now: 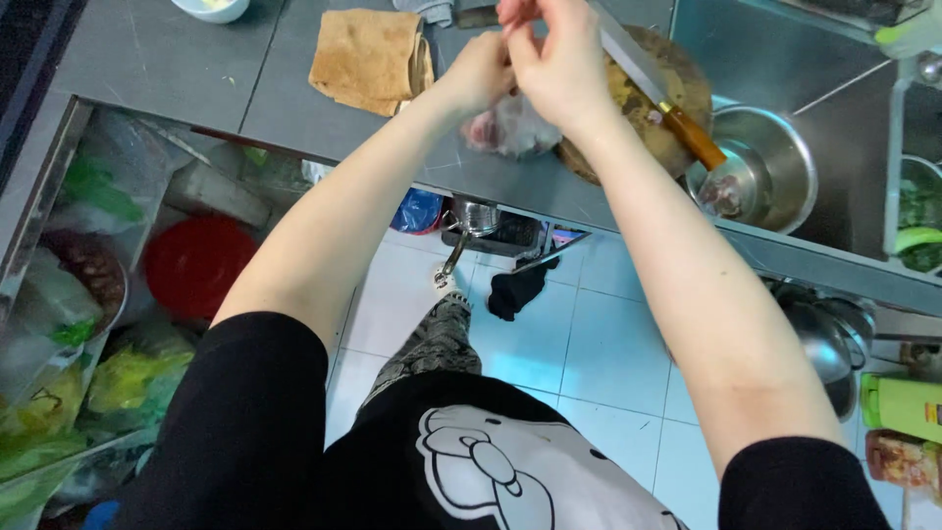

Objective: Chopping raw meat on a cutting board, placing it into a plastic bag, and storing it in the freezer.

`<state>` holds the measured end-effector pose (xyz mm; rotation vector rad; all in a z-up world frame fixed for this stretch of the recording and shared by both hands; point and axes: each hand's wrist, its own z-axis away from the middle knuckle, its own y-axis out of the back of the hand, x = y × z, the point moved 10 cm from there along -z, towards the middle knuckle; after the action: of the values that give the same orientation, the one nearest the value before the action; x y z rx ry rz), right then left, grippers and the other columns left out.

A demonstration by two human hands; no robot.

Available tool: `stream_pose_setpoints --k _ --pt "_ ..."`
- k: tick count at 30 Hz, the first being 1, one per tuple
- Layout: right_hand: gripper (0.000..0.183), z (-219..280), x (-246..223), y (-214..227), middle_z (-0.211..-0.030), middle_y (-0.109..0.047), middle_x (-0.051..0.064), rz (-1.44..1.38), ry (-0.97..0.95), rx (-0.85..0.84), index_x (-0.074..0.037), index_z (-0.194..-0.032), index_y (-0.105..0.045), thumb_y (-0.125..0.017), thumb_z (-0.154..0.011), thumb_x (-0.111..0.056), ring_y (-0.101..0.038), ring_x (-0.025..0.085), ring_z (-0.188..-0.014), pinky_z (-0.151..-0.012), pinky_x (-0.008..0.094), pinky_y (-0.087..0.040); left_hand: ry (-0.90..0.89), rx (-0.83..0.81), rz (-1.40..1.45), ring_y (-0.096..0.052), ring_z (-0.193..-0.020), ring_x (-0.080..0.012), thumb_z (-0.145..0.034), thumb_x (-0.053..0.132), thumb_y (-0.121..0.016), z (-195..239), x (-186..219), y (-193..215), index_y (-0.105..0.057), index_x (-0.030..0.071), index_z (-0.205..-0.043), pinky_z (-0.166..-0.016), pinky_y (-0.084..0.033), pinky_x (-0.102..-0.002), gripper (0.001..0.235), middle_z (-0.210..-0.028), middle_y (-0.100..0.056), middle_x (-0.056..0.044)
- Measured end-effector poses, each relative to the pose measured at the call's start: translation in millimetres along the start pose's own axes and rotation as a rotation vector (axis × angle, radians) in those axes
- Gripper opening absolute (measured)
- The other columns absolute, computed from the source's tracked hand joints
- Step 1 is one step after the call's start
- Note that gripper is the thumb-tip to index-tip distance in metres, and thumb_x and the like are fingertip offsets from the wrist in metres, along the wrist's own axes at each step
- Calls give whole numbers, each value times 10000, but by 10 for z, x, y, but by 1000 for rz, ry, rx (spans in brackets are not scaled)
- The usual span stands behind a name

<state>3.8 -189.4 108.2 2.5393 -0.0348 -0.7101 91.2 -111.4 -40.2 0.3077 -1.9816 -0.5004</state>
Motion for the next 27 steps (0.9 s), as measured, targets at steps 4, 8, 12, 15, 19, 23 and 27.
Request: stream_pose_setpoints --k 4,8,12,15,19,23,27 --pt "278 147 161 118 -909 -704 120 380 27 76 -6 -1002 -668 -538 -807 143 -636 275 -706 -625 398 -511 28 -6 147 -672 -637 -85 -992 121 -666 159 74 6 -604 97 -1223 -561 -550 -242 240 -806 -710 -11" --pt "433 431 905 -50 -1074 -737 109 168 -448 -160 -87 -1229 -693 -536 -851 55 -675 201 -832 -718 319 -563 -32 -85 259 -686 -683 -114 -1042 102 -654 241 148 27 -432 83 -1145 -580 -559 -245 246 -874 -650 -47" --pt "259 594 1135 -144 -965 -718 50 -208 -857 -182 -25 -1152 -700 -680 -894 -12 -674 72 -796 -740 172 -602 -3 -209 414 -735 -748 -147 -1028 46 -668 236 72 81 -395 103 -1079 -593 -613 -225 283 -949 -687 -91" --pt "179 564 1367 -179 -872 -677 42 -225 -820 -183 -24 -1054 -609 -649 -897 52 -664 84 -752 -698 190 -572 167 -279 576 -737 -817 -134 -1002 88 -701 202 23 86 -535 56 -1082 -674 -586 -213 187 -940 -713 -77" --pt "214 436 1305 -239 -920 -553 44 -94 -681 -145 -45 -1047 -467 -604 -928 69 -574 103 -799 -720 231 -527 470 -172 875 -772 -937 -185 -951 103 -741 194 -304 177 -553 63 -962 -682 -565 -211 193 -932 -696 -79" --pt "118 531 1077 -352 -809 -591 89 78 -423 -150 -107 -992 -520 -595 -952 -25 -607 249 -731 -649 341 -504 601 -88 970 -706 -758 -147 -852 53 -810 211 -617 146 -611 66 -922 -688 -564 -227 211 -912 -729 -104" --pt "198 726 1146 -340 -761 -668 7 -8 -481 -229 -183 -993 -619 -776 -897 -108 -649 149 -726 -719 276 -524 594 1 832 -713 -706 -127 -684 -51 -907 289 -530 201 -643 67 -928 -644 -540 -187 379 -761 -685 3"
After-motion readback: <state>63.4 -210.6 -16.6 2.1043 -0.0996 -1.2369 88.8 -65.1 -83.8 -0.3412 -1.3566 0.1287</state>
